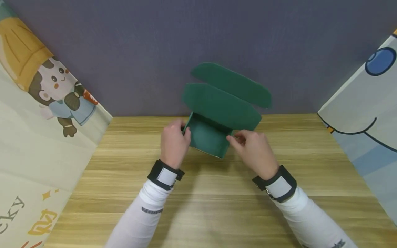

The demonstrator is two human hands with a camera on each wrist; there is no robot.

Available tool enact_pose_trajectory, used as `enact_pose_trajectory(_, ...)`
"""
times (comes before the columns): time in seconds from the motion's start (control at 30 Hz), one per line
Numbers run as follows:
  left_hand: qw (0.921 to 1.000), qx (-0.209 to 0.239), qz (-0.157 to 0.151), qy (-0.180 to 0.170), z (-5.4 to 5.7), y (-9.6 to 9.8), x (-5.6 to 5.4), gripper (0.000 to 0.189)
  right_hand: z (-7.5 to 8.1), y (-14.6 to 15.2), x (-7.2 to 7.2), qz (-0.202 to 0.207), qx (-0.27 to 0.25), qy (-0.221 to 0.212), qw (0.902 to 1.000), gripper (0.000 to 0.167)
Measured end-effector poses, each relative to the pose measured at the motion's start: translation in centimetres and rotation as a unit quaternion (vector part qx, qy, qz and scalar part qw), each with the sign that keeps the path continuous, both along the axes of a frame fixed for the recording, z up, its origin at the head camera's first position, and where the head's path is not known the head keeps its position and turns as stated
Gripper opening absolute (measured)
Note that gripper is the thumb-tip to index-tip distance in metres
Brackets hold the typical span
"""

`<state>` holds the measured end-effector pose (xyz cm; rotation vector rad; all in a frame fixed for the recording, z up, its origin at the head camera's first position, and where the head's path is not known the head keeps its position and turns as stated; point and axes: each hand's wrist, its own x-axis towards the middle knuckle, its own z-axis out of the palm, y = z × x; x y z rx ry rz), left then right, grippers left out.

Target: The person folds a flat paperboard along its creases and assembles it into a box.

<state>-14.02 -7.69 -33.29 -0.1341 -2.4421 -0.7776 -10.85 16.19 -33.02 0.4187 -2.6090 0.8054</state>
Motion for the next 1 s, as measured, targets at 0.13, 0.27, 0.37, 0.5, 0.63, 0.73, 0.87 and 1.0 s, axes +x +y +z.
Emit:
enact_pose_trajectory(0.13,0.9996,0.025,0.002,-0.013,-1.0,0.0,0.3,0.006,-1.0,0.1,-0.6,-0.007,-0.018,-0.048,0.9987,0.042)
enact_pose_trajectory(0.27,0.9982,0.05,-0.01,-0.031,-1.8,0.2,0.7,0.007,-1.7,0.1,-1.2,-0.01,-0.039,-0.106,0.9936,0.043)
enact_pose_trajectory(0.37,0.9965,0.067,-0.022,-0.046,-2.5,0.4,1.0,0.008,-2.0,0.2,-1.7,-0.01,-0.049,-0.14,0.9889,0.035)
enact_pose_trajectory(0.5,0.9933,0.088,-0.035,-0.066,-3.1,0.7,1.5,0.009,-2.3,0.3,-2.1,-0.017,-0.046,-0.141,0.9888,0.025)
enact_pose_trajectory(0.63,0.99,0.103,-0.047,-0.084,-3.7,0.9,1.9,0.01,-2.5,0.5,-2.3,-0.03,-0.029,-0.121,0.9917,0.028)
enact_pose_trajectory(0.73,0.9869,0.113,-0.061,-0.098,-3.9,1.0,2.2,0.011,-2.7,0.7,-2.3,-0.035,-0.016,-0.111,0.9931,0.029)
enact_pose_trajectory(0.87,0.9809,0.131,-0.078,-0.12,-4.2,0.9,2.4,0.013,-3.0,0.9,-2.2,-0.038,0.004,-0.098,0.9945,0.033)
enact_pose_trajectory(1.0,0.9744,0.15,-0.088,-0.142,-4.6,0.5,2.5,0.014,-3.2,0.9,-2.0,-0.036,0.013,-0.09,0.9952,0.034)
